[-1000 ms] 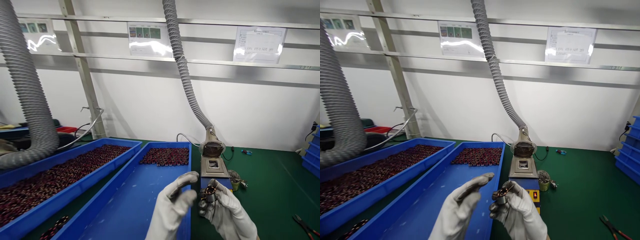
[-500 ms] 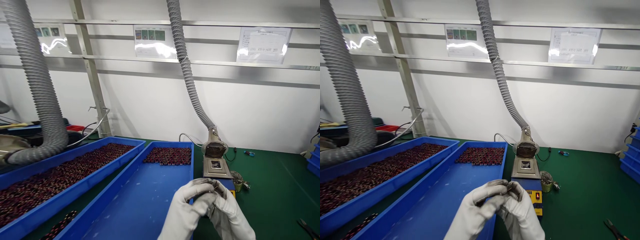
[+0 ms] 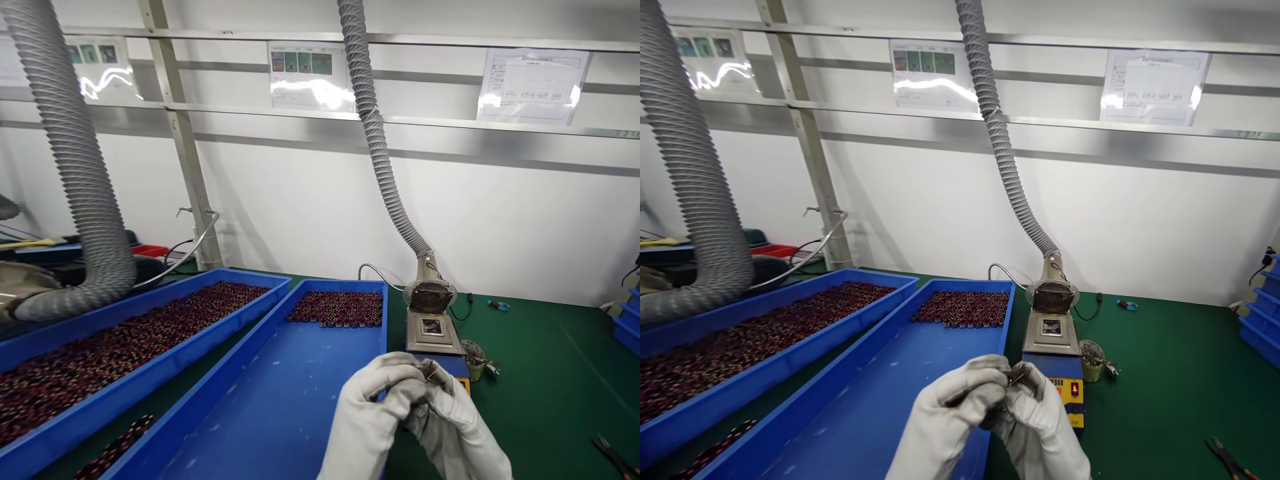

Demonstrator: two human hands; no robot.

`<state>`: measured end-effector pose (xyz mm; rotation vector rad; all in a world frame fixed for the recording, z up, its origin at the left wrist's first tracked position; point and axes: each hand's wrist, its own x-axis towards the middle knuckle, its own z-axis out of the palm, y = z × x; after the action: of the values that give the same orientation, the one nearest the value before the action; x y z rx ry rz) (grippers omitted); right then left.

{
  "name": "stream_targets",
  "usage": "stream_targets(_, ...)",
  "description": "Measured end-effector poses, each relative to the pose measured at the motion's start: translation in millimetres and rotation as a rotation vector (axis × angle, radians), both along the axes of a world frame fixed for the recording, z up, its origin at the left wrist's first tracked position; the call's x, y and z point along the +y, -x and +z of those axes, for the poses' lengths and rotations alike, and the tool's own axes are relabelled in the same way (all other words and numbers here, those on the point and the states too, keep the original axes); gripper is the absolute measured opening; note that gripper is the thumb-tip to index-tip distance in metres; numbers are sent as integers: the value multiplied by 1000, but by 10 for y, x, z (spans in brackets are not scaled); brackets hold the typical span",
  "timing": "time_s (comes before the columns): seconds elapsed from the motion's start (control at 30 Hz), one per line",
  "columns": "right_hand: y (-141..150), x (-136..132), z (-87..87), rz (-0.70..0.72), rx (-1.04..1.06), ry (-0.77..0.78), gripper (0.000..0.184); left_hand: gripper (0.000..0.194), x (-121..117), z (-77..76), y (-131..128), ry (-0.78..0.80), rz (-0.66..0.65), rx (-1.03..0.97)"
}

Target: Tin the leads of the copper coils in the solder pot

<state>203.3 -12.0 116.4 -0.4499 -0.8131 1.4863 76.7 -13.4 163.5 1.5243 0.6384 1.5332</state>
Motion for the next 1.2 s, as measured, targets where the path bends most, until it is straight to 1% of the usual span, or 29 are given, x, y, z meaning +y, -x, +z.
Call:
stream_targets(0.1,15,-131,131,112,60,46,21,11,9,-38,74,-1,117,-105)
stream_targets(0.13,14,-169,168,135,84,60,20,10,10,-49,101,10,146,-107)
stream_targets(0.17,12,-200,196,142,102,68,20,9,9,-59,121,15,151,-73)
stream_targets(0.2,10,-222,211,136,112,69,20,16,5,-67,130,8,138,-2)
stream_targets(0.23,9,-236,214,121,116,65,20,28,0,-76,127,-16,107,98)
stream_targets(0.27,7,-241,207,107,120,60,20,39,-4,-84,114,-54,74,197)
stream_targets(0.3,6,-239,193,102,122,58,20,47,-6,-92,94,-102,48,270)
stream_targets(0.33,3,-229,174,106,125,58,21,48,-4,-99,73,-157,33,303)
stream_targets(0.4,-9,-187,135,137,121,70,21,38,14,-111,36,-265,7,272)
stream_targets(0.47,-30,-116,105,182,91,81,23,23,43,-122,17,-313,-25,180)
stream_targets(0.5,-41,-76,94,201,64,77,23,17,57,-127,14,-301,-33,122)
stream_targets(0.57,-60,-9,79,229,9,55,22,7,72,-130,19,-205,-39,-13)
stream_targets(0.67,-70,-7,62,245,-31,31,23,4,55,-96,60,-4,3,-275)
stream_targets(0.7,-69,-34,58,238,-25,34,24,5,41,-72,82,44,25,-326)
stream_targets(0.73,-67,-67,54,225,-18,43,25,5,27,-45,103,81,37,-322)
stream_targets(0.77,-64,-99,50,202,-14,53,25,8,12,-17,122,110,36,-260)
stream_targets(0.83,-63,-138,43,134,-16,67,25,16,-12,26,136,166,-26,-51)
stream_targets(0.87,-65,-138,39,102,-24,65,25,17,-20,37,128,187,-64,26)
stream_targets(0.9,-70,-125,35,79,-33,57,24,17,-26,41,111,193,-91,57)
stream_targets(0.97,-90,-75,33,76,-51,40,24,16,-30,29,61,155,-111,8)
stream_targets(1.07,-130,-8,49,148,-88,50,18,18,-27,-10,-3,61,-100,-107)
stream_targets(1.13,-145,-11,58,189,-110,51,18,16,-22,-32,-10,92,-81,-221)
stream_targets(1.2,-141,-50,47,195,-105,40,21,11,-13,-38,17,168,-31,-366)
